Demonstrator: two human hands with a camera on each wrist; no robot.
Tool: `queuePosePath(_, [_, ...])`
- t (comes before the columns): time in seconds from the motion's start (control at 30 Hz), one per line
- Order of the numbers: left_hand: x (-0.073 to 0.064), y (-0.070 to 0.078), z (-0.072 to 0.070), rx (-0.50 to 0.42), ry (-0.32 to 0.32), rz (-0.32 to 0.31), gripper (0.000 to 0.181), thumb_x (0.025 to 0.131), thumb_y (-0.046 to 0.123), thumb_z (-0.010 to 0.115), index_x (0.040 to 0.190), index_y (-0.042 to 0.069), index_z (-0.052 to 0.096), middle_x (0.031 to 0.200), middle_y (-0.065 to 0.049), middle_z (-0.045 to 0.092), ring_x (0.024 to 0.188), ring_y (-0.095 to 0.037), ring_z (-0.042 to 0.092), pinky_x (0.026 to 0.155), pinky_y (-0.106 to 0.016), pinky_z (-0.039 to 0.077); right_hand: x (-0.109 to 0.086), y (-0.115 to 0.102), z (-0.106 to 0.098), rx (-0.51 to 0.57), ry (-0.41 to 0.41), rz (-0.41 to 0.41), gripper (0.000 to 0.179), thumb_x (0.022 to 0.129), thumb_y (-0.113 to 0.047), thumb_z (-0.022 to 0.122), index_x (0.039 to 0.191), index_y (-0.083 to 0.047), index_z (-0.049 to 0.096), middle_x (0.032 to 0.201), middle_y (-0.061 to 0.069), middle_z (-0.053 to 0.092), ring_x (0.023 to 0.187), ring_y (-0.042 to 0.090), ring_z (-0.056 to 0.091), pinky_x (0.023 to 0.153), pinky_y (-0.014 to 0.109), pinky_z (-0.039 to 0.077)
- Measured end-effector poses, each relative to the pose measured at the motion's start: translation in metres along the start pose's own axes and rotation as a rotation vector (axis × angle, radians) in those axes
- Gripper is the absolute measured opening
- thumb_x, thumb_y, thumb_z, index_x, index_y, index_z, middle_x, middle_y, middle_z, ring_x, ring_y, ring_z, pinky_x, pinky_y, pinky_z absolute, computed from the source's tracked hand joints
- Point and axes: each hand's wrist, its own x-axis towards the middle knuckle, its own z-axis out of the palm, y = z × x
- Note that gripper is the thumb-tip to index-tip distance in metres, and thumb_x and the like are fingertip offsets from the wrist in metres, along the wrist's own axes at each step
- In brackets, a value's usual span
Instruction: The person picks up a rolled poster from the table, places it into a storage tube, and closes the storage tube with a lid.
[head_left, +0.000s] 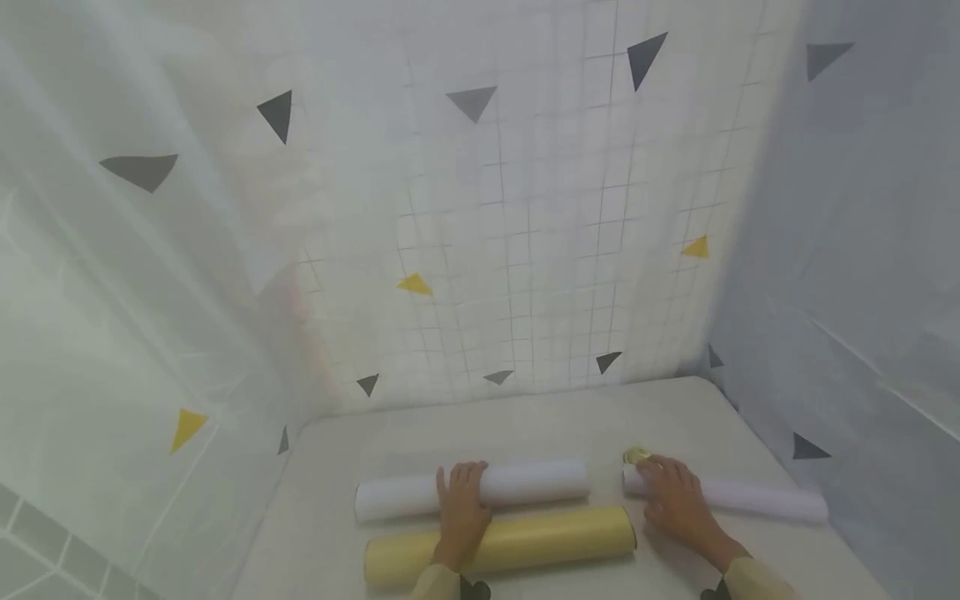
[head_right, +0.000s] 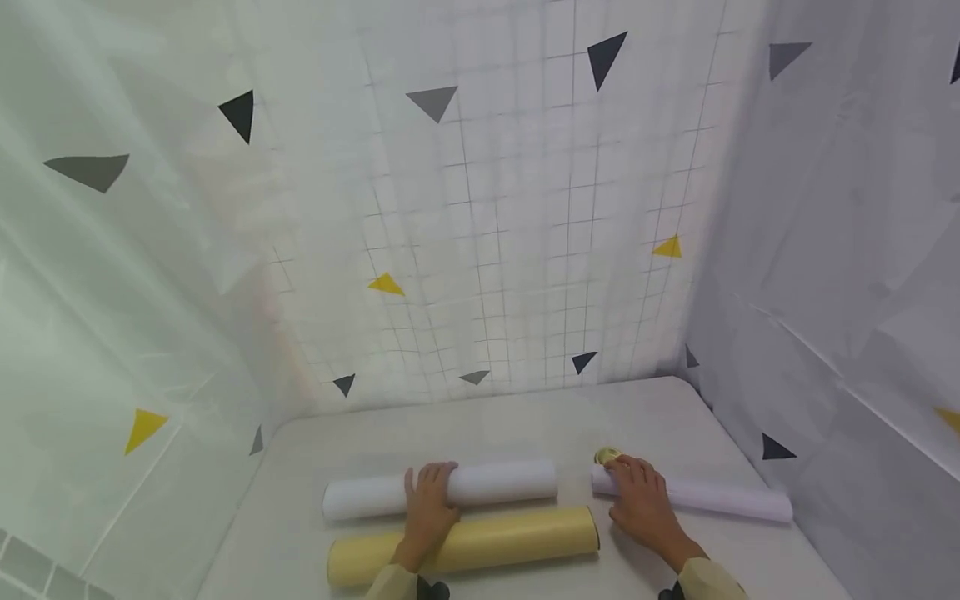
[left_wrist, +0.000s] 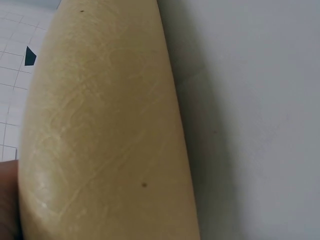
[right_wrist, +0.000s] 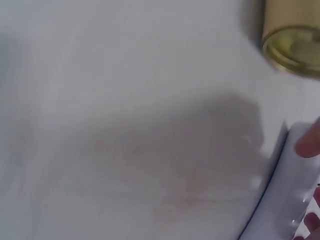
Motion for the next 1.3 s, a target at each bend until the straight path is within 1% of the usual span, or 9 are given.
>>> queuePosePath(0.07, [0.0,0.0,0.0,-0.016,-0.009,-0.018,0.072,0.061,-0.006,0.077,0.13,0.01,0.062,0.132,-0.007,0.067,0.129,-0.031,0.056,0.119,-0.074,0.023,-0.002,0.006,-0.004,-0.038,-0.023,0.002,0.069,0.068,-0.003,0.075,0.134,-0.003,0.055,0.139,0.024,0.053,0.129,0.048,0.045,0.103,0.072,0.036])
queuePosePath(0.2, [0.0,0.0,0.002,-0.03,0.002,-0.029,0.073,0.059,-0.006,0.078,0.128,0.012,0.061,0.132,-0.006,0.067,0.128,-0.032,0.056,0.118,-0.075,0.021,-0.004,0.016,-0.005,-0.113,0.003,-0.007,0.071,0.065,-0.001,0.074,0.134,0.0,0.056,0.136,0.023,0.059,0.127,0.049,0.05,0.104,0.072,0.036])
queuePosePath(0.3, [0.0,0.0,0.004,-0.021,0.013,-0.014,0.075,0.058,-0.006,0.078,0.128,0.013,0.062,0.132,-0.006,0.067,0.127,-0.033,0.056,0.117,-0.075,0.022,-0.008,0.023,-0.003,-0.145,-0.004,0.031,0.068,0.069,-0.003,0.077,0.134,0.002,0.057,0.132,0.024,0.063,0.124,0.049,0.053,0.104,0.074,0.033])
queuePosePath(0.4, [0.0,-0.001,0.004,0.005,0.0,-0.019,0.075,0.058,-0.004,0.079,0.129,0.013,0.063,0.13,-0.007,0.067,0.127,-0.033,0.056,0.117,-0.074,0.024,-0.009,0.024,-0.001,-0.161,-0.054,0.085,0.065,0.075,-0.009,0.081,0.135,0.002,0.056,0.13,0.025,0.065,0.122,0.049,0.055,0.107,0.076,0.03])
queuePosePath(0.57, [-0.001,0.0,0.002,0.034,-0.012,-0.019,0.071,0.058,-0.002,0.081,0.125,0.015,0.066,0.125,-0.006,0.067,0.124,-0.032,0.055,0.116,-0.072,0.026,-0.007,0.023,-0.002,-0.177,-0.063,0.098,0.06,0.076,-0.012,0.085,0.13,-0.001,0.061,0.124,0.024,0.067,0.117,0.048,0.058,0.104,0.077,0.033])
queuePosePath(0.73, [-0.002,0.003,-0.002,0.044,0.015,0.008,0.071,0.056,0.0,0.085,0.122,0.015,0.066,0.123,-0.006,0.067,0.122,-0.031,0.056,0.114,-0.071,0.029,-0.003,0.019,-0.005,-0.173,-0.033,0.071,0.059,0.074,-0.013,0.086,0.127,-0.002,0.062,0.12,0.022,0.069,0.112,0.046,0.061,0.099,0.073,0.04])
queuePosePath(0.87, [-0.004,0.005,-0.005,0.056,0.026,0.02,0.072,0.055,-0.001,0.084,0.123,0.014,0.065,0.124,-0.007,0.066,0.122,-0.032,0.056,0.112,-0.071,0.03,0.001,0.012,-0.007,-0.135,0.005,0.028,0.057,0.074,-0.014,0.087,0.125,-0.003,0.064,0.116,0.019,0.07,0.108,0.042,0.063,0.094,0.067,0.046])
queuePosePath(1.13, [-0.005,0.003,-0.003,0.046,0.029,0.022,0.073,0.061,-0.008,0.073,0.128,0.016,0.062,0.13,-0.006,0.063,0.128,-0.031,0.052,0.114,-0.072,0.026,0.014,-0.006,-0.006,-0.046,0.063,-0.082,0.054,0.072,-0.014,0.088,0.122,-0.006,0.067,0.113,0.013,0.069,0.104,0.035,0.064,0.085,0.057,0.054])
queuePosePath(1.3, [-0.005,0.001,0.0,0.048,0.038,0.046,0.07,0.065,-0.003,0.078,0.13,0.017,0.061,0.131,-0.006,0.063,0.128,-0.031,0.051,0.113,-0.072,0.024,0.019,-0.011,0.0,-0.018,0.125,-0.151,0.052,0.071,-0.014,0.089,0.118,-0.006,0.068,0.115,0.013,0.072,0.1,0.034,0.067,0.078,0.052,0.054])
